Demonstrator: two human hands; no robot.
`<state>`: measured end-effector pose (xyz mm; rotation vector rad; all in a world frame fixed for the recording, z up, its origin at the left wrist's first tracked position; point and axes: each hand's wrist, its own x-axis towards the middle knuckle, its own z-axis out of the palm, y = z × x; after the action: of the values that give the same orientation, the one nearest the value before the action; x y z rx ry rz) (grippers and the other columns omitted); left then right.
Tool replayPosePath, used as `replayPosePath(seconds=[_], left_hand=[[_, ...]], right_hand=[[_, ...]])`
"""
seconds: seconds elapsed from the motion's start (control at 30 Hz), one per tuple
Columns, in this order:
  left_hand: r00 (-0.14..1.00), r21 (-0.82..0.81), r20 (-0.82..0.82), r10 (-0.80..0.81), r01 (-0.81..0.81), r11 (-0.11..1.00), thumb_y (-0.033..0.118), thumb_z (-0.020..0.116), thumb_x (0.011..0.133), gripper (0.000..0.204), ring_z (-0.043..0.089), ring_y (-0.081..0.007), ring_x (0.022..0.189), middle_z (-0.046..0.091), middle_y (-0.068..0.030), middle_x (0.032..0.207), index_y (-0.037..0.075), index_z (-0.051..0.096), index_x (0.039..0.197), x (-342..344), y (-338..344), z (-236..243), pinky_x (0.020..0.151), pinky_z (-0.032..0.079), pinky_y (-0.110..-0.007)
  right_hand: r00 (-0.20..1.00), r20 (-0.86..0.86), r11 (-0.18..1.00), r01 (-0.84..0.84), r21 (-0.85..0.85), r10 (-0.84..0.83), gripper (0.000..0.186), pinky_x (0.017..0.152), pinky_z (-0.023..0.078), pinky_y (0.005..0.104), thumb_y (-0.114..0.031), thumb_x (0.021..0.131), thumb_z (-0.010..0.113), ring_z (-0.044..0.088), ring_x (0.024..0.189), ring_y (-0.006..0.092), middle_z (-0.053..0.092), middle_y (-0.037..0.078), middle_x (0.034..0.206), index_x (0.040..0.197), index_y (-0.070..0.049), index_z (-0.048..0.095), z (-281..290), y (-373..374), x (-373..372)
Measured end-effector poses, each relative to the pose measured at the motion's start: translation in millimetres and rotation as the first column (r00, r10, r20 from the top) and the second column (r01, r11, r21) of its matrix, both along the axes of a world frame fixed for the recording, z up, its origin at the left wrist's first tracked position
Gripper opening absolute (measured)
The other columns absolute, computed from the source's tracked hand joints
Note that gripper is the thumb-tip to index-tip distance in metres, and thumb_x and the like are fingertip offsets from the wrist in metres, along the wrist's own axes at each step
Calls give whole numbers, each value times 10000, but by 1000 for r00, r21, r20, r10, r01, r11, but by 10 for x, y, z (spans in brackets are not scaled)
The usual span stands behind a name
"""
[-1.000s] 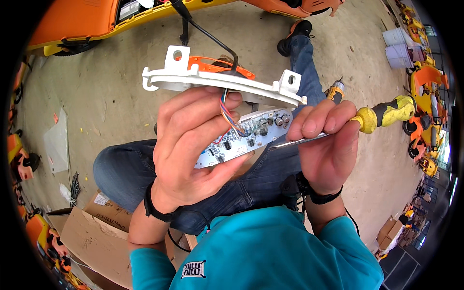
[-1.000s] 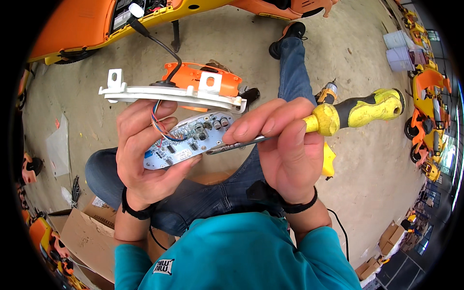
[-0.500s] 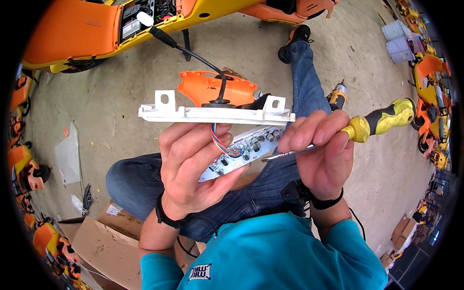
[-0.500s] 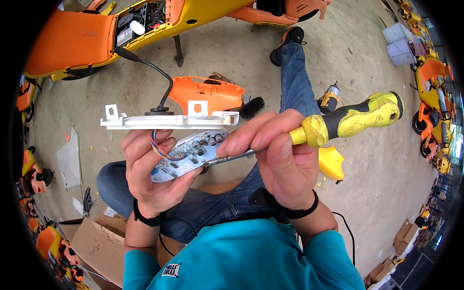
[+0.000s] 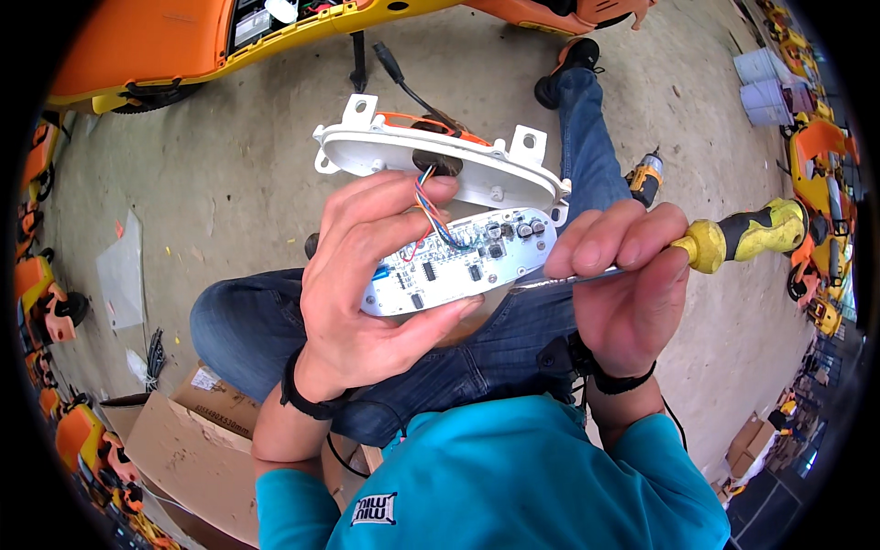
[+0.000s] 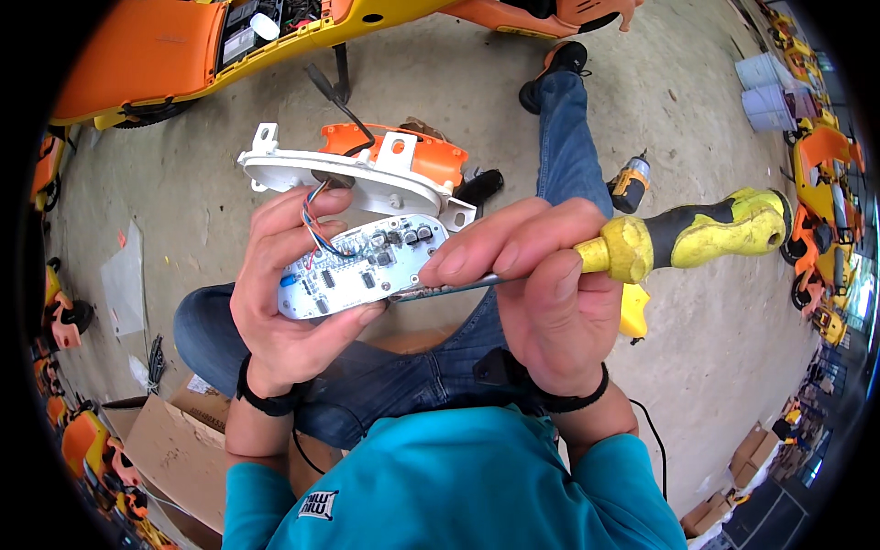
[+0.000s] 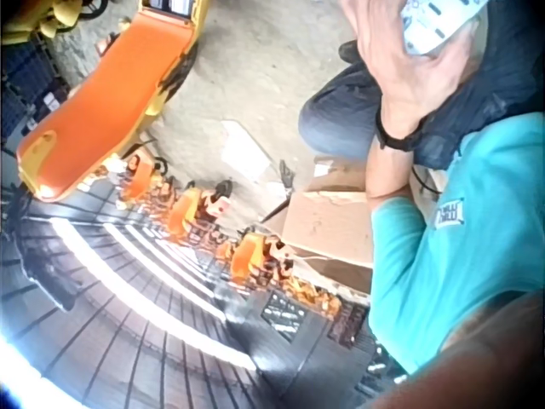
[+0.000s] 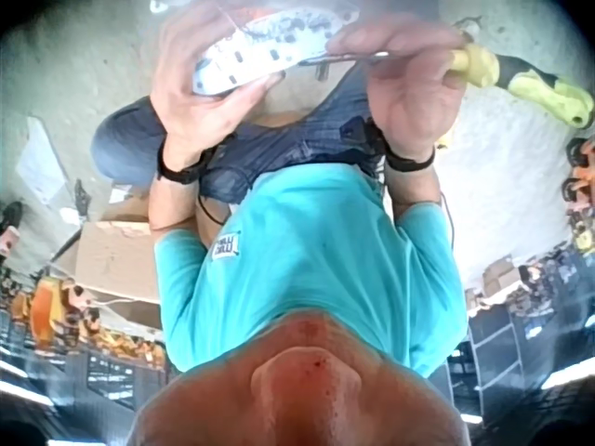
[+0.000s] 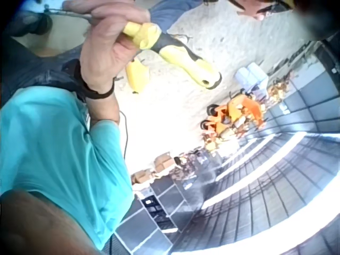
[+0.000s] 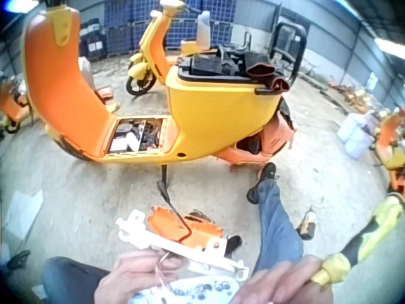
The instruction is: The person manipulates a circuit board and its plastic housing, using a screwdriver to remove a screw and then handling various small fasteners from a container.
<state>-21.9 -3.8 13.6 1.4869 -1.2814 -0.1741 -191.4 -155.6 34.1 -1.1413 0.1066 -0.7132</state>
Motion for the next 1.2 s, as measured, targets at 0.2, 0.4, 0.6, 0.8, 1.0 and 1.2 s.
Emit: replayPosePath(seconds=[0.2, 0.4, 0.6, 0.8, 1.0, 1.2], left_hand=[[1000, -11, -27, -6, 6, 1000, 122, 876, 638, 560, 612, -359, 1106, 661, -200, 1200, -16, 620, 1118, 3, -6, -19, 955, 484, -440], [1000, -2, -22, -6, 6, 1000, 124, 873, 637, 557, 617, -353, 1092, 663, -192, 1200, -10, 624, 1117, 7, -6, -7, 950, 485, -431], [1000, -5, -11, -4, 4, 1000, 129, 870, 640, 546, 618, -350, 1091, 664, -189, 1198, -10, 629, 1110, 12, -13, -6, 947, 485, -427], [998, 19, -48, -41, 42, 999, 150, 866, 653, 592, 554, -340, 1216, 631, -222, 1264, -4, 618, 1168, 14, 22, -56, 1042, 405, -461], [998, 20, -43, -41, 42, 999, 140, 864, 649, 595, 557, -333, 1214, 628, -224, 1271, -9, 615, 1168, 11, 12, -51, 1044, 405, -452], [995, 14, -94, -19, 21, 1000, 124, 863, 639, 577, 571, -331, 1194, 636, -213, 1253, -11, 621, 1145, -5, 23, -74, 1029, 420, -440]], right_hand=[[1000, -10, 1000, 0, -14, 0, 315, 870, 561, 474, -377, 1050, 458, 671, 921, 306, 635, 176, 982, 1033, -64, 492, -1, -1, -3], [1000, -12, 1000, 0, -21, -1, 321, 860, 566, 473, -383, 1051, 452, 670, 912, 302, 632, 174, 977, 1030, -64, 488, -8, -2, -3], [1000, -13, 1000, 0, -16, -1, 328, 856, 571, 469, -389, 1050, 450, 671, 914, 302, 631, 173, 972, 1030, -64, 487, -14, 1, -3], [1000, -12, 1000, 9, -17, -9, 334, 848, 576, 468, -396, 1049, 449, 673, 909, 299, 631, 173, 973, 1031, -64, 487, -7, 11, -4], [1000, -15, 999, 21, -26, -22, 334, 834, 578, 472, -399, 1049, 450, 673, 891, 303, 635, 173, 968, 1031, -67, 487, -12, 8, -9], [995, 19, 994, 98, -42, -97, 374, 811, 576, 487, -442, 1056, 397, 668, 875, 315, 638, 167, 958, 1036, -79, 484, 7, -57, -81]])
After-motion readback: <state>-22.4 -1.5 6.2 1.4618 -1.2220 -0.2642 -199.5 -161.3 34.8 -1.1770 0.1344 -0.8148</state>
